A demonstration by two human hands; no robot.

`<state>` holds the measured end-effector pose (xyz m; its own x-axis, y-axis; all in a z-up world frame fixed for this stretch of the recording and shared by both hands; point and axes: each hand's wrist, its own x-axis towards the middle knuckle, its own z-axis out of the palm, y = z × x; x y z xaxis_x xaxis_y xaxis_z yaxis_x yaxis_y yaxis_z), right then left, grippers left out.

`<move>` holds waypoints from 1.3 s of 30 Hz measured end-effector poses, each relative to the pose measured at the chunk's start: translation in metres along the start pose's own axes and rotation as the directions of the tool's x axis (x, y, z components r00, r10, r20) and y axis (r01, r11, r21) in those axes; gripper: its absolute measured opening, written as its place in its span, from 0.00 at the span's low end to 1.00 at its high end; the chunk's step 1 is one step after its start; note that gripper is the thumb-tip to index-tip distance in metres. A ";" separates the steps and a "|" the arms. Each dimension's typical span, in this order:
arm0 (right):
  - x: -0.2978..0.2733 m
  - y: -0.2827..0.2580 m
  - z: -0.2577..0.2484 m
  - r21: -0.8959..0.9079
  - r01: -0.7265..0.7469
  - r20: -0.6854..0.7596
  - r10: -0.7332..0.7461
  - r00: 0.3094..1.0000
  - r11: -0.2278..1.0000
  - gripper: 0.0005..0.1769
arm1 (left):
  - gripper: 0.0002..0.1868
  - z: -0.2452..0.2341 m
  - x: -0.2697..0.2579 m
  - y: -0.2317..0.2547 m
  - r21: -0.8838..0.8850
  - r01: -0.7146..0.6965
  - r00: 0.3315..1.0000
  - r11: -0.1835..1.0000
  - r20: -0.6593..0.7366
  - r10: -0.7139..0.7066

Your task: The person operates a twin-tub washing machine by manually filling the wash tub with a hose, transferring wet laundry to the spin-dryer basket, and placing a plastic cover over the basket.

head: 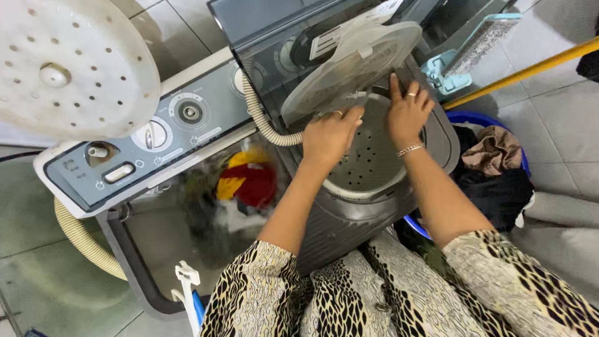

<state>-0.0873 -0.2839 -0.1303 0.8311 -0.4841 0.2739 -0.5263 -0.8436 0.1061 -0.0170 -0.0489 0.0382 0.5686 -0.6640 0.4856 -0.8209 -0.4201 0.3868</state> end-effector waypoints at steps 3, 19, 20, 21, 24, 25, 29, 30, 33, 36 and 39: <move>0.005 -0.017 -0.007 0.104 -0.001 -0.093 0.010 0.996 0.995 0.40 | 0.11 -0.007 0.001 -0.002 -0.085 -0.037 0.997 0.996 -0.066 0.031; -0.041 -0.137 -0.084 0.224 -0.786 0.698 -0.468 0.542 -0.576 0.23 | 0.13 -0.044 -0.039 -0.020 0.101 0.024 1.000 0.995 0.014 -0.025; -0.042 -0.138 -0.075 0.183 -0.765 0.642 -0.514 0.568 -0.617 0.22 | 0.13 -0.064 -0.043 -0.022 0.090 -0.119 0.993 0.989 -0.005 0.120; -0.042 -0.139 -0.070 0.139 -0.743 0.583 -0.553 0.595 -0.654 0.23 | 0.11 -0.089 -0.048 -0.025 -0.054 0.024 0.998 0.998 0.064 -0.020; -0.046 -0.139 -0.076 0.184 -0.805 0.707 -0.492 0.507 -0.564 0.24 | 0.08 -0.165 -0.051 -0.068 -0.225 0.530 0.830 0.818 0.333 -0.447; -0.043 -0.139 -0.080 0.187 -0.807 0.707 -0.493 0.507 -0.560 0.24 | 0.09 -0.177 -0.045 -0.084 -0.202 0.520 0.851 0.830 0.211 -0.481; -0.039 -0.133 -0.097 0.210 -0.785 0.682 -0.488 0.544 -0.582 0.21 | 0.03 -0.129 0.045 -0.167 -0.452 0.109 0.908 0.885 -0.318 -0.274; -0.037 -0.132 -0.100 0.234 -0.783 0.677 -0.481 0.557 -0.577 0.20 | 0.07 -0.101 0.075 -0.184 -0.315 0.160 0.896 0.936 -0.352 -0.272; -0.034 -0.132 -0.105 0.255 -0.806 0.709 -0.463 0.532 -0.534 0.21 | 0.15 -0.027 0.156 -0.228 -0.661 0.090 0.911 0.745 -0.248 -0.330; -0.036 -0.132 -0.102 0.308 -0.799 0.681 -0.467 0.564 -0.516 0.21 | 0.26 0.006 0.176 -0.251 -0.288 0.153 0.916 0.945 -0.318 -0.245; -0.039 -0.133 -0.096 0.273 -0.802 0.706 -0.455 0.542 -0.532 0.19 | 0.24 0.010 0.184 -0.253 -0.224 0.285 0.891 0.932 -0.296 -0.344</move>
